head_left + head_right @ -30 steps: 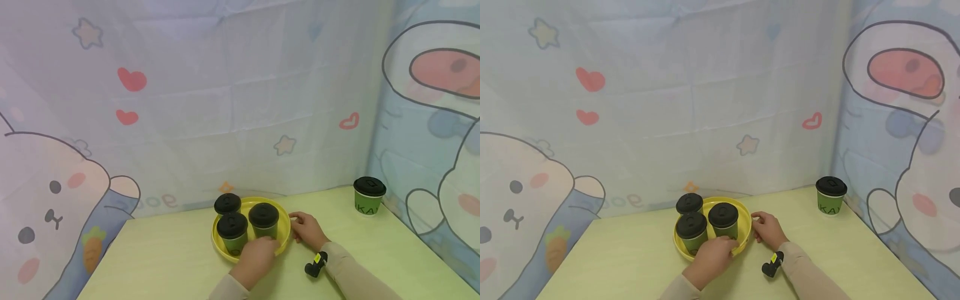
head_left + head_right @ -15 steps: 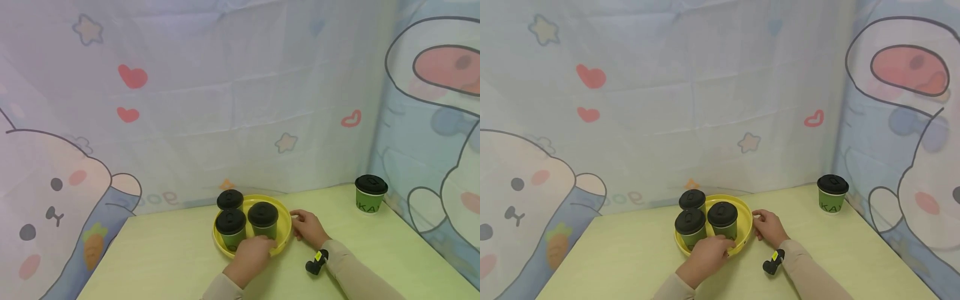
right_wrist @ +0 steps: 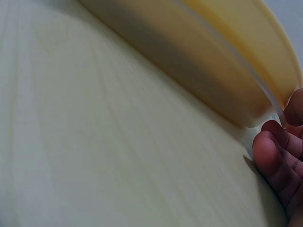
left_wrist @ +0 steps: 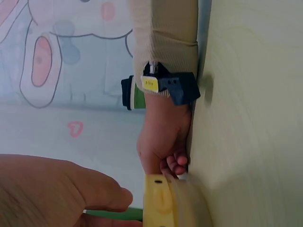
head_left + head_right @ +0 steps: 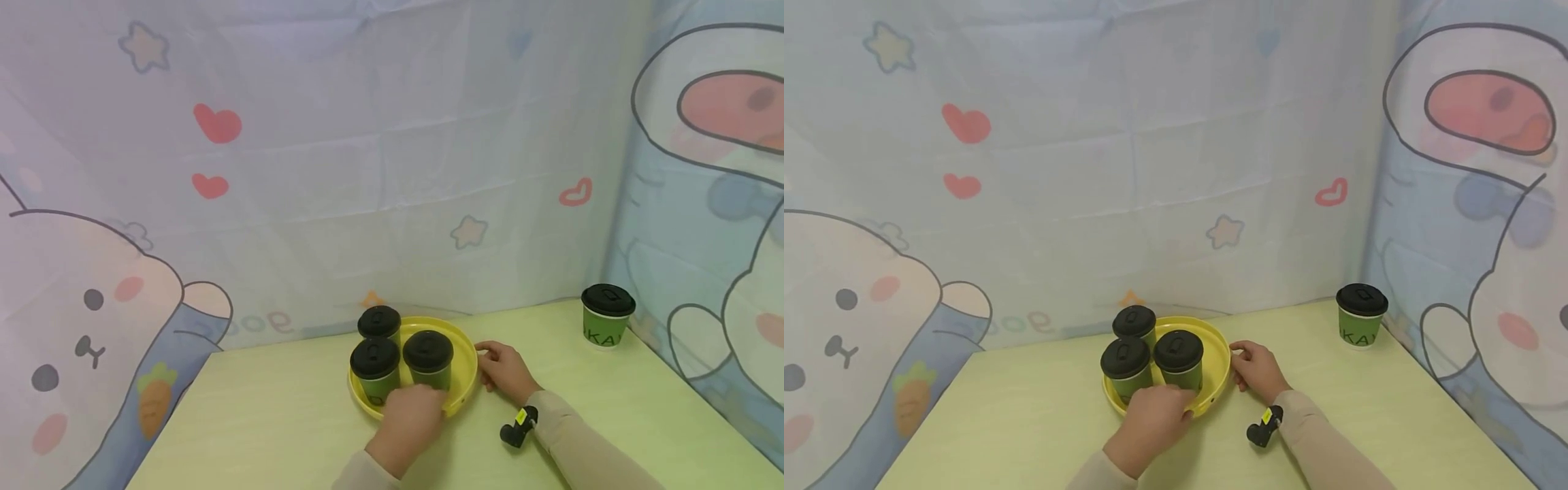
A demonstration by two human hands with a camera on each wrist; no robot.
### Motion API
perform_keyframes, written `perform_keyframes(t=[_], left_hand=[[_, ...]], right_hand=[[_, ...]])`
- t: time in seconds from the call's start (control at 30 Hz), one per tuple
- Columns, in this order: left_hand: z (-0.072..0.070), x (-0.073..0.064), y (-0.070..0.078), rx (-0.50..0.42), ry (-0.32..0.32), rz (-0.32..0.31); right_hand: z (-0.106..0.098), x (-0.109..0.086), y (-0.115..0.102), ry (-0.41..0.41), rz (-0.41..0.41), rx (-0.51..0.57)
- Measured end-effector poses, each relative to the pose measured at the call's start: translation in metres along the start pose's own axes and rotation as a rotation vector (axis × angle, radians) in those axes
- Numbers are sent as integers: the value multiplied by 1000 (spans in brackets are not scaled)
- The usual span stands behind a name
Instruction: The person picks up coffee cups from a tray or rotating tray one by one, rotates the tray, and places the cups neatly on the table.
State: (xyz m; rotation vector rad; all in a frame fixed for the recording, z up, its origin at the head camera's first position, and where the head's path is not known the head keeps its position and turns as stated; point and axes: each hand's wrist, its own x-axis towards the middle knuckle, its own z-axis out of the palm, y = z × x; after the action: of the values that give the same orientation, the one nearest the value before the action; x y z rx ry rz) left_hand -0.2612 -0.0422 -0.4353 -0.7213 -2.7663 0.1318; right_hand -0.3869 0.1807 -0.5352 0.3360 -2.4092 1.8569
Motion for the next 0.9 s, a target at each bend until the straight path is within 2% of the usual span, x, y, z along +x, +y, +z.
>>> perform_keyframes(t=[0.13,0.23,0.43,0.73,0.9], left_hand=[[-5,5,14,34,12,-16],[-6,9,24,30,-7,-19],[2,21,39,32,-19,-49],[14,30,45,48,-39,-101],[19,33,44,59,-7,-91]], right_hand=[[0,-1,-2,1,-9,7],[0,-2,-4,5,-3,8],[1,-2,-5,6,7,-1],[1,-3,-7,-3,1,-14],[1,-3,-7,8,5,-9]])
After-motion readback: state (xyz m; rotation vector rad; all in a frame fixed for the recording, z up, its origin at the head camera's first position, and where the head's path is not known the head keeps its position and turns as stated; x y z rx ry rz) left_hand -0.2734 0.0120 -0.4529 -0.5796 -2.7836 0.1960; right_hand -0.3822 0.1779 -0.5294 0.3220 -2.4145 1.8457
